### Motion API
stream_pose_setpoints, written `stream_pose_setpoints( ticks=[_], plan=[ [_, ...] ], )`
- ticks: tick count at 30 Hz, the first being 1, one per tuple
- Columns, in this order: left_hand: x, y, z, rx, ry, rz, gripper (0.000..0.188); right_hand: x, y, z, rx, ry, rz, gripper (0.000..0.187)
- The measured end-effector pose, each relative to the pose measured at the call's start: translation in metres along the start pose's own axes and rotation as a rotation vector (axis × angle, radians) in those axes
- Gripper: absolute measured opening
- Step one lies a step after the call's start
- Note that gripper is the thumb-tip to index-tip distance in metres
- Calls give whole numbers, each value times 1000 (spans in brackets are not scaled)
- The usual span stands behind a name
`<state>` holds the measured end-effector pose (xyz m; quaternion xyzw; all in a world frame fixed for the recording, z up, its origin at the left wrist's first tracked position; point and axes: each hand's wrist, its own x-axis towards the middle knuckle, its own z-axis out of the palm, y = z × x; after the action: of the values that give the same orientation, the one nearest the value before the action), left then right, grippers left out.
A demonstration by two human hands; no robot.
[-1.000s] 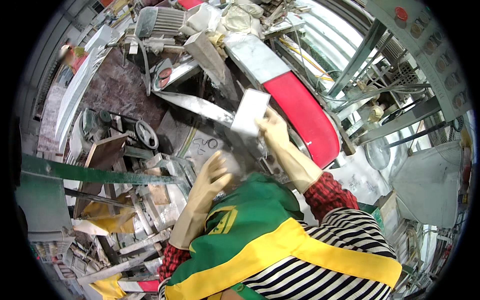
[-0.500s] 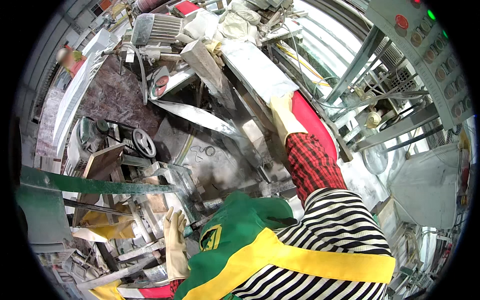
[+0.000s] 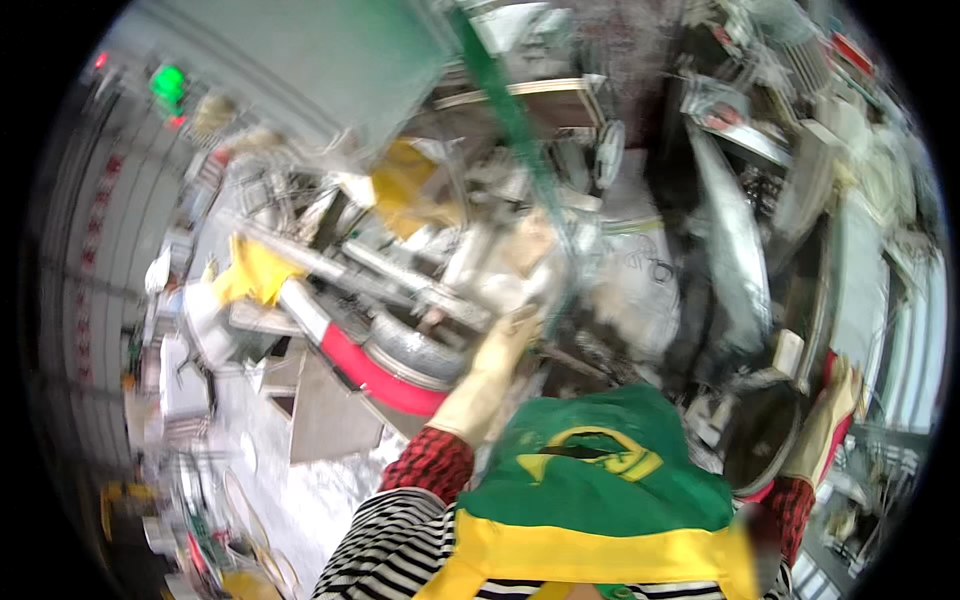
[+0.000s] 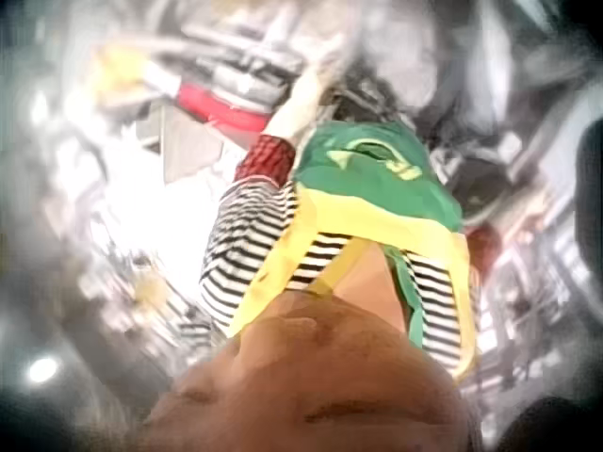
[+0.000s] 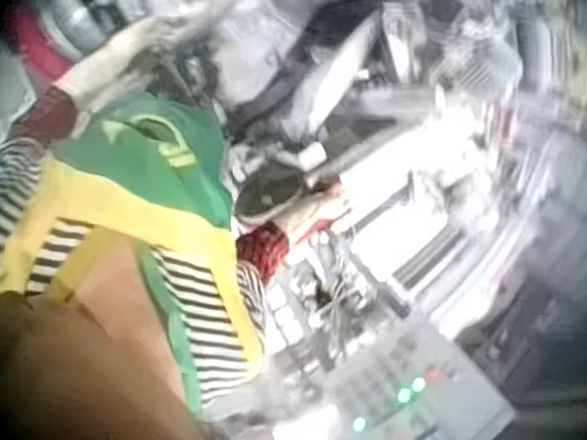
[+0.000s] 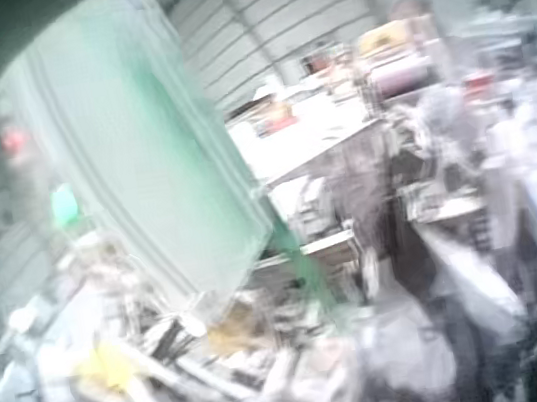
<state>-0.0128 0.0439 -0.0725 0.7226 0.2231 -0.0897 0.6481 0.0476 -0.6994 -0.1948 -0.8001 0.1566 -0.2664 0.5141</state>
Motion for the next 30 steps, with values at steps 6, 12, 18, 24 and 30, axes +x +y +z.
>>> stream_pose_setpoints(
  ticks=[6,12,18,24,30],
  plan=[
    [-44,62,-90,235,512,200,43,-116,-142,185,556,-292,201,44],
    [-74,14,-245,693,1257,230,78,-222,-290,307,419,-744,420,40],
    [-76,2,-348,701,1264,-54,78,-235,-296,340,419,-886,313,43],
    [-59,1,-358,892,1212,-50,76,-250,-298,335,276,-901,358,43],
    [-50,-13,-349,964,1166,-37,72,-275,-286,327,233,-950,437,43]
  ],
)
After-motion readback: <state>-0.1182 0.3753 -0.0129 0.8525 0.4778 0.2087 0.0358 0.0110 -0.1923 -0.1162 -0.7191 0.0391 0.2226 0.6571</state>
